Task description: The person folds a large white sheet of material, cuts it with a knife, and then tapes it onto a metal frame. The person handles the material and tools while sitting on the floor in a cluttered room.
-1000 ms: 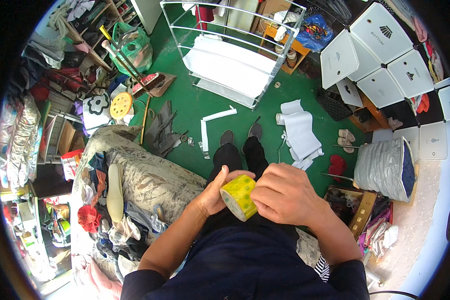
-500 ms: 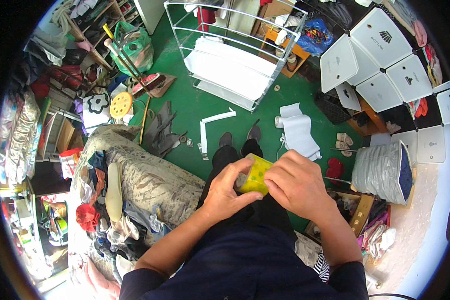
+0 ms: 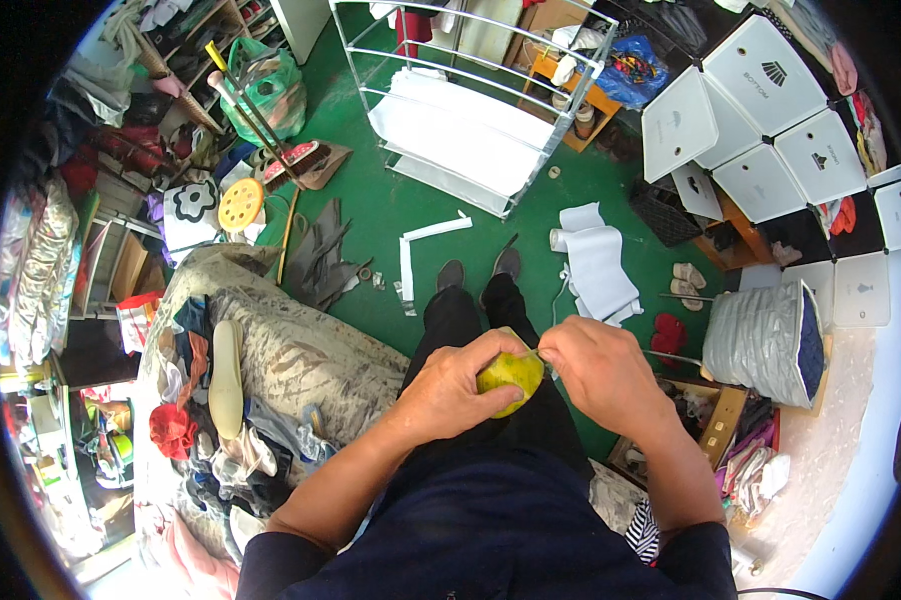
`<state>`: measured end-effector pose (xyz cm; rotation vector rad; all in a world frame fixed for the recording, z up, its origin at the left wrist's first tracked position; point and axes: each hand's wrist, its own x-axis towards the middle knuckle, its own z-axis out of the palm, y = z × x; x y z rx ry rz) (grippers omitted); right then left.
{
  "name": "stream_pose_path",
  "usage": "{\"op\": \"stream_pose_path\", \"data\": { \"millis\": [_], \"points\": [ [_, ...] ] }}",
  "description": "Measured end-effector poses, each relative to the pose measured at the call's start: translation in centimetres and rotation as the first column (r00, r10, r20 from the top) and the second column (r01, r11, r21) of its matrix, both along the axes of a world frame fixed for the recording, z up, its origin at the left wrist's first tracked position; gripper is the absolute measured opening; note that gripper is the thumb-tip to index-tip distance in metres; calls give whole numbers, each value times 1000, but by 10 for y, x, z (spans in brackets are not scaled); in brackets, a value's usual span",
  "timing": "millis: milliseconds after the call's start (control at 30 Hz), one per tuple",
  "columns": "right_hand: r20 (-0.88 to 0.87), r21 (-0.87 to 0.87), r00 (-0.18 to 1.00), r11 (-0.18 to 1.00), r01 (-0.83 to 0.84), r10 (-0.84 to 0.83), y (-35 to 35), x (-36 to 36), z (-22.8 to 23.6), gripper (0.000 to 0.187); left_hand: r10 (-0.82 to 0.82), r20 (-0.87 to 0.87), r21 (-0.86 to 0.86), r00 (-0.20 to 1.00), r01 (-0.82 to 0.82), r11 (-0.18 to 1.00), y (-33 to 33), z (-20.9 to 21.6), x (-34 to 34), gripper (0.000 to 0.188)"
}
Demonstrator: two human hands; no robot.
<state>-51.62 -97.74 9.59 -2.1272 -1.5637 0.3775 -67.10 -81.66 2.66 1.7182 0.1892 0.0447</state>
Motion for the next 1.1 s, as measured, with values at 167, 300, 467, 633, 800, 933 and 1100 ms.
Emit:
{"op": "stream_pose_path", "data": {
  "millis": [167, 300, 467, 633, 800, 933, 1100],
  "points": [
    [-37, 60, 999, 998, 27, -24, 0, -4, 1, 8, 19, -26, 224, 999, -13, 975, 7, 13, 3, 35],
    [-29, 122, 999, 992, 42, -39, 1, -7, 10, 8, 42, -70, 359, 997, -14, 933, 15, 17, 3, 31],
    [18, 188, 998, 980, 62, -66, -4, -3, 21, 10, -45, 25, 215, 999, 38, 976, 21, 29, 0, 28],
    [64, 233, 998, 972, 1, -17, -6, -6, 40, 14, -64, 57, 221, 996, 50, 974, 26, 49, -2, 22],
    [224, 341, 974, 933, -114, 37, -13, -15, 83, 16, -68, 303, 571, 951, -124, 811, 26, 91, -17, 13],
    [264, 540, 964, 833, -121, -31, -44, -40, 124, 18, -294, 527, 719, 797, -234, 654, 34, 165, -19, 32],
    [278, 671, 940, 660, -338, 199, -32, -35, 161, 11, -276, 687, 653, 672, -405, 640, 23, 198, -26, 25]
  ]
}}
